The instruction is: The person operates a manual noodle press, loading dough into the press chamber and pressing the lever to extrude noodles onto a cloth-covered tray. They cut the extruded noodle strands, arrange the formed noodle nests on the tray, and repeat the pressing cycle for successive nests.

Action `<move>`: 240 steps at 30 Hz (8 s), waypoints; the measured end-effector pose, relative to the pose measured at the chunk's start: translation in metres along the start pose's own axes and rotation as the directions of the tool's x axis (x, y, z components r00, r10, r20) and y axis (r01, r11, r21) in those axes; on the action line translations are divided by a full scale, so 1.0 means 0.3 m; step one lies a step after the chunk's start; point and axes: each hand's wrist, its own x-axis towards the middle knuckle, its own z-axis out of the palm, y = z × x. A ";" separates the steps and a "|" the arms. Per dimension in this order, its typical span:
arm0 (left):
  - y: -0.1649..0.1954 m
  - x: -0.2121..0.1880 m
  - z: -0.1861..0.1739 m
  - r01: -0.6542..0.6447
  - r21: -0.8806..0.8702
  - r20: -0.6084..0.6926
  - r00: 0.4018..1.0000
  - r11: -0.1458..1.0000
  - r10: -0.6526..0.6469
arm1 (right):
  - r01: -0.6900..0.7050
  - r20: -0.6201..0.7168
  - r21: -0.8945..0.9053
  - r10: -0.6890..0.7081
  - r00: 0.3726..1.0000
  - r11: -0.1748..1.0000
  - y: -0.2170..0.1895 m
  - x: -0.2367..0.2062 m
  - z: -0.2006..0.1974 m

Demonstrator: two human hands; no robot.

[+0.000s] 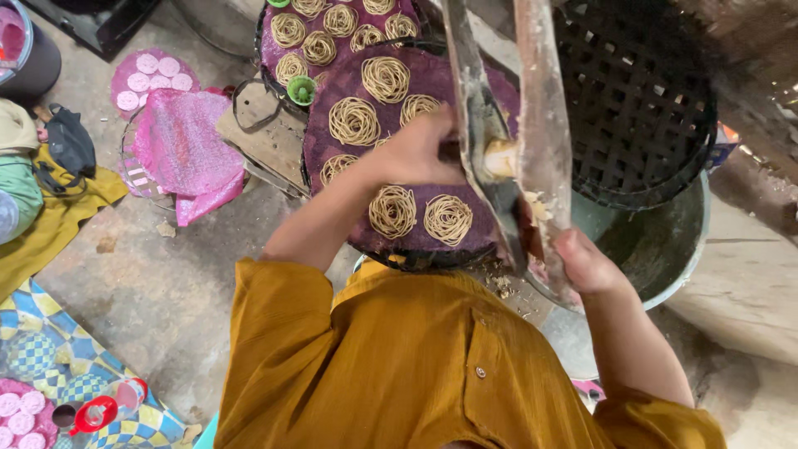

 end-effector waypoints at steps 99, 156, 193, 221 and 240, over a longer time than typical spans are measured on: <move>-0.264 0.395 -0.079 -0.284 -0.941 -0.292 0.956 0.184 -0.013 | -0.312 -0.558 -0.498 -0.024 0.830 0.809 0.030 -0.097 -0.168; -0.011 -0.252 0.019 0.033 0.062 -0.422 0.907 0.998 -0.004 | -0.301 -0.019 -0.083 0.301 0.954 0.950 0.345 0.010 0.018; -0.177 0.404 0.075 -0.270 -0.956 -0.289 0.938 0.118 -0.191 | -0.300 -0.601 -0.375 0.016 0.799 0.877 0.043 -0.150 -0.167; -0.186 0.342 0.180 -0.167 -0.983 -0.174 0.980 0.075 -0.101 | -0.371 -0.710 -0.434 -0.058 0.701 0.821 0.114 -0.271 -0.035; -0.307 0.196 0.334 0.634 0.035 0.155 0.760 0.772 -0.631 | -0.152 -0.715 -0.269 -0.092 0.693 0.951 0.227 -0.205 -0.069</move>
